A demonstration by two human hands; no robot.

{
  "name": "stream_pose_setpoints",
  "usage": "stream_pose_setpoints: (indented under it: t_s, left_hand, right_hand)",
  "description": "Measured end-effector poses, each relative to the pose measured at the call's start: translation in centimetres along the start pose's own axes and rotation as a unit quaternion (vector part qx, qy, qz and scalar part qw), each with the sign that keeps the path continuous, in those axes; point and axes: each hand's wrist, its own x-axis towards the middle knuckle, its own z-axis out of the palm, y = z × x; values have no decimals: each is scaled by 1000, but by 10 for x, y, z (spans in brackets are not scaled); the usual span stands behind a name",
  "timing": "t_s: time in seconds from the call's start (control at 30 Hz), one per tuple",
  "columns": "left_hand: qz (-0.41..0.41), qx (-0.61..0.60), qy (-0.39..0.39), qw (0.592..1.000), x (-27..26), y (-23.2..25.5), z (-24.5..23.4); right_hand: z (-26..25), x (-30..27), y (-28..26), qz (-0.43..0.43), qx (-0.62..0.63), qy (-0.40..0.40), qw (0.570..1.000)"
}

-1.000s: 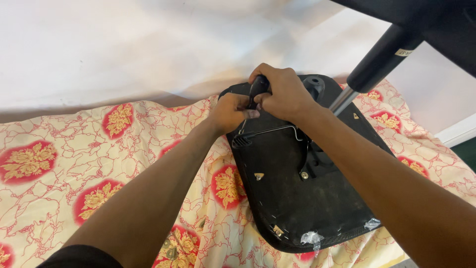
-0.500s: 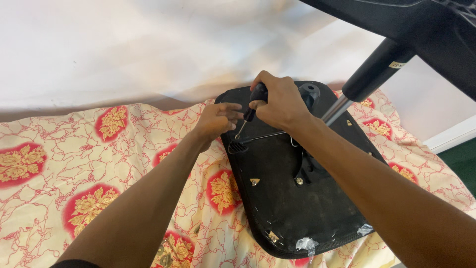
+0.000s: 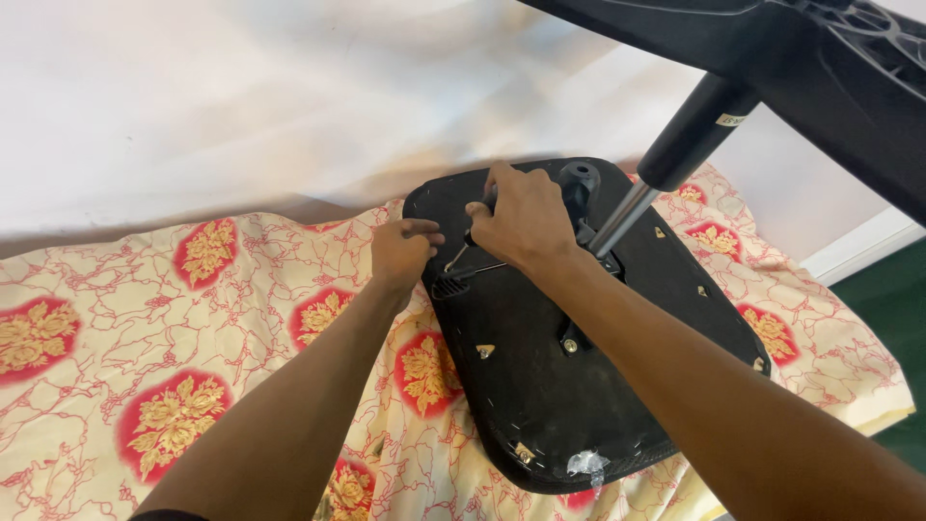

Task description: The person uses a screwdriver to tighten screws on the underside of an overturned office chair base. They work on multiple screws around the base, securing the central column to the seat plate.

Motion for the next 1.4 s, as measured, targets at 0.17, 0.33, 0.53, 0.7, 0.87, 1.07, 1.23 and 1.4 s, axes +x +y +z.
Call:
stream_pose_setpoints:
  t_s: [0.17,0.33,0.53,0.7,0.87,1.07,1.23,1.4]
  left_hand:
    - [22,14,17,1000,-12,14,-10]
    - [-11,62,44,997,-24,22,-13]
    - [28,107,19,994,-29,14,-17]
    - [9,86,26,996,-33,10,-14]
    - [-6,108,39,993,-27,14,-11]
    - [-5,100,42,994,-21,2,-5]
    - [27,163,60,984,-16,-15,-2]
    - [-20,189,52,980,-18,-24,5]
  right_hand:
    - [0,-9,-8,92,-8,-19,995]
    - [-13,-6,-12,136,-12,-52,989]
    - [-27,6,8,87,97,-178,975]
    - [-19,4,17,-147,154,-71,974]
    - [-22,12,18,-94,118,-114,982]
    - [-21,19,15,-45,119,-131,983]
    - [-18,18,21,-71,107,-80,989]
    - [-6,19,11,-56,119,-68,989]
